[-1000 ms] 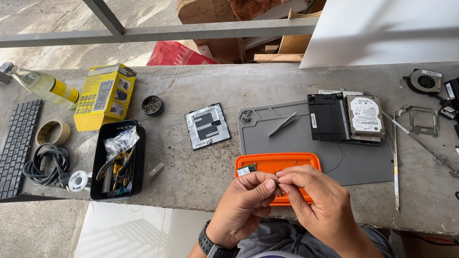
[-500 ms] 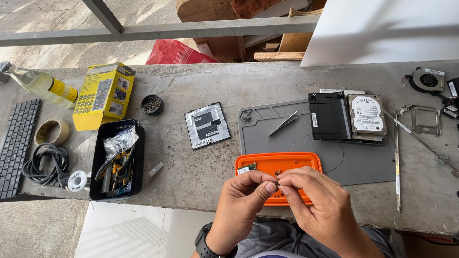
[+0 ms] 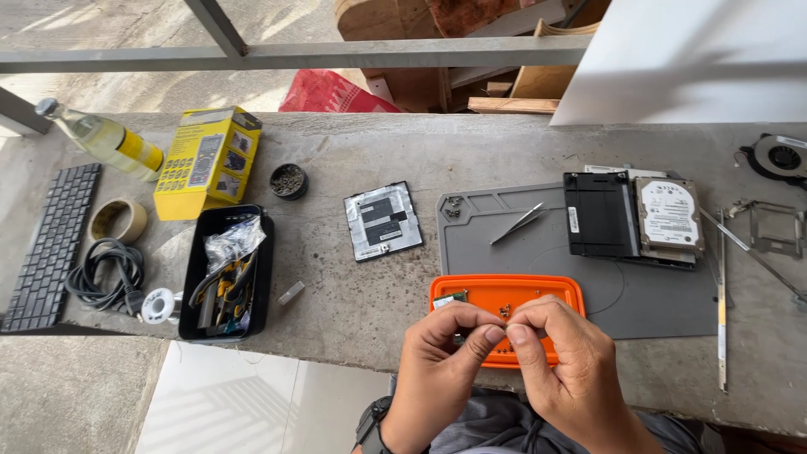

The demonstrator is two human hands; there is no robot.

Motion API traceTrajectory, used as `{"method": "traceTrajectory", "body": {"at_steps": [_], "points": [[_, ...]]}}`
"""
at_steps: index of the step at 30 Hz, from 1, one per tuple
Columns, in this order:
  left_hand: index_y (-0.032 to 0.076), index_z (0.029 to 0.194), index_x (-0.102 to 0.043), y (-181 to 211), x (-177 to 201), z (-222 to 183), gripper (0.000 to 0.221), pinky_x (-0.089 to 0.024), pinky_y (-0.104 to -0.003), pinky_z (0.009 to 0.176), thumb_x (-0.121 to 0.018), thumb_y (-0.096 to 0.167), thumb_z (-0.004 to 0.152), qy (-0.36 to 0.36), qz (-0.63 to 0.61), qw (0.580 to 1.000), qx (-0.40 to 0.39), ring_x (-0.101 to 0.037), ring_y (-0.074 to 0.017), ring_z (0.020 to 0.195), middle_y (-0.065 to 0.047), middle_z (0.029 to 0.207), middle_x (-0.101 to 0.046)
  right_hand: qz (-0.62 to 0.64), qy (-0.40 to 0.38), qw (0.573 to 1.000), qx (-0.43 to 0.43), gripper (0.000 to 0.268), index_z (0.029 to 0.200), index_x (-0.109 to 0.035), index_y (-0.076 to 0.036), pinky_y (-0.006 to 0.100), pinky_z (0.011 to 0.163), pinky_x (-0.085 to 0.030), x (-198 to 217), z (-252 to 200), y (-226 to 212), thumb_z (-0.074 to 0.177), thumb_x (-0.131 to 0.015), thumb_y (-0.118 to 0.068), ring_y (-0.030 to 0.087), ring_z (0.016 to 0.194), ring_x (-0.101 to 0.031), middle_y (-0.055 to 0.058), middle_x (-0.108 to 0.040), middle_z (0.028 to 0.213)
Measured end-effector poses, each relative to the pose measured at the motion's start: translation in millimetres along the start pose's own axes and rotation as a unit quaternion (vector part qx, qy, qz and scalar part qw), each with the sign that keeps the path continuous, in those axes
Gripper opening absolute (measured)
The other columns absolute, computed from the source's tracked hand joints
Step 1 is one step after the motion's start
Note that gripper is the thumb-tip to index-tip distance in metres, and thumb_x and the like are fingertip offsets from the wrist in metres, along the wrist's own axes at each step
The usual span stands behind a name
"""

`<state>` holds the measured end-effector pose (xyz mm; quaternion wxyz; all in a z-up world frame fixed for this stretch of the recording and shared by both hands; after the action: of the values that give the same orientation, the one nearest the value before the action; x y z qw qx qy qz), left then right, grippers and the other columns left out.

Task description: Picking up a small circuit board and individual tiny screws from a plastic container lid on a workbench.

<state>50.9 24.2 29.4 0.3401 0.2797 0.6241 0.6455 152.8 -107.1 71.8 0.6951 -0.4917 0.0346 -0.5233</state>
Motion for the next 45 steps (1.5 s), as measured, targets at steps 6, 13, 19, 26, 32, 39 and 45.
{"method": "traceTrajectory", "body": {"at_steps": [6, 13, 19, 26, 32, 39, 45], "points": [[0.013, 0.1, -0.083, 17.3, -1.2, -3.1, 0.007, -0.054, -0.03, 0.075, -0.084, 0.011, 0.107, 0.006, 0.058, 0.997, -0.049, -0.069, -0.0144, 0.087, 0.0, 0.095, -0.08, -0.016, -0.014, 1.0, -0.018, 0.029, 0.088, -0.064, -0.01, 0.031, 0.064, -0.049, -11.8, -2.7, 9.8, 0.115, -0.053, -0.017, 0.015, 0.064, -0.057, -0.001, -0.064, 0.075], [0.014, 0.106, -0.083, 1.1, -0.9, -4.3, 0.004, -0.054, -0.024, 0.067, -0.087, 0.014, 0.106, 0.001, 0.029, 0.999, 0.033, -0.068, -0.0079, 0.085, 0.0, 0.101, -0.078, -0.007, -0.019, 1.0, -0.019, 0.033, 0.086, -0.065, -0.01, 0.029, 0.059, -0.047, -14.2, -3.7, 13.5, 0.115, -0.053, -0.017, 0.012, 0.06, -0.054, -0.001, -0.063, 0.072], [0.009, 0.12, -0.083, 1.7, -6.5, -4.1, 0.016, -0.061, -0.025, 0.084, -0.08, 0.02, 0.108, -0.038, -0.044, 0.994, 0.089, -0.072, -0.0091, 0.099, 0.0, 0.112, -0.08, 0.002, -0.001, 1.0, -0.024, 0.031, 0.089, -0.067, -0.008, 0.029, 0.065, -0.052, -10.8, -2.1, 11.0, 0.116, -0.055, -0.018, 0.014, 0.067, -0.059, 0.001, -0.064, 0.077], [0.014, 0.099, -0.073, -2.5, -9.1, -3.9, 0.021, -0.049, -0.029, 0.068, -0.072, 0.028, 0.114, -0.032, 0.058, 0.996, 0.063, -0.06, -0.0099, 0.08, 0.004, 0.09, -0.07, -0.036, 0.006, 0.999, -0.001, 0.028, 0.09, -0.066, -0.007, 0.031, 0.067, -0.054, -9.2, -3.5, 8.3, 0.115, -0.055, -0.015, 0.017, 0.07, -0.063, 0.002, -0.067, 0.08], [0.014, 0.103, -0.074, -6.6, -6.0, 4.0, 0.017, -0.05, -0.031, 0.072, -0.072, 0.026, 0.115, -0.051, 0.082, 0.995, 0.028, -0.061, -0.0114, 0.082, 0.003, 0.091, -0.071, -0.039, -0.013, 0.999, -0.034, 0.03, 0.09, -0.065, -0.009, 0.033, 0.068, -0.052, -9.0, -3.2, 20.9, 0.117, -0.053, -0.017, 0.016, 0.07, -0.062, 0.001, -0.067, 0.08], [0.011, 0.102, -0.078, -16.6, 29.2, 22.9, 0.018, -0.053, -0.03, 0.074, -0.074, 0.023, 0.114, -0.012, 0.123, 0.992, 0.019, -0.06, -0.0108, 0.079, 0.003, 0.088, -0.071, -0.03, -0.023, 0.988, -0.147, 0.031, 0.093, -0.07, -0.009, 0.026, 0.064, -0.061, 5.5, -11.7, 66.1, 0.118, -0.056, -0.022, 0.013, 0.069, -0.078, 0.001, -0.077, 0.08], [0.013, 0.102, -0.082, -27.0, 33.2, 13.0, 0.013, -0.047, -0.032, 0.064, -0.074, 0.019, 0.111, -0.047, 0.258, 0.964, 0.036, -0.053, -0.0122, 0.069, 0.001, 0.092, -0.071, -0.026, -0.041, 0.99, -0.133, 0.01, 0.102, -0.078, -0.009, 0.024, 0.068, -0.06, 6.9, -22.4, 66.2, 0.109, -0.073, -0.014, 0.011, 0.077, -0.07, 0.0, -0.077, 0.09]]}}
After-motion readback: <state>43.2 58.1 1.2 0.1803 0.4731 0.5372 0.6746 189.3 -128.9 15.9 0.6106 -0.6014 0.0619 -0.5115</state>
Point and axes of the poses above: each hand's wrist, its own z-axis towards the middle knuckle, its own x-axis out of the back of the hand, y = z × x, the point moved 7 cm from there along z, towards the middle knuckle
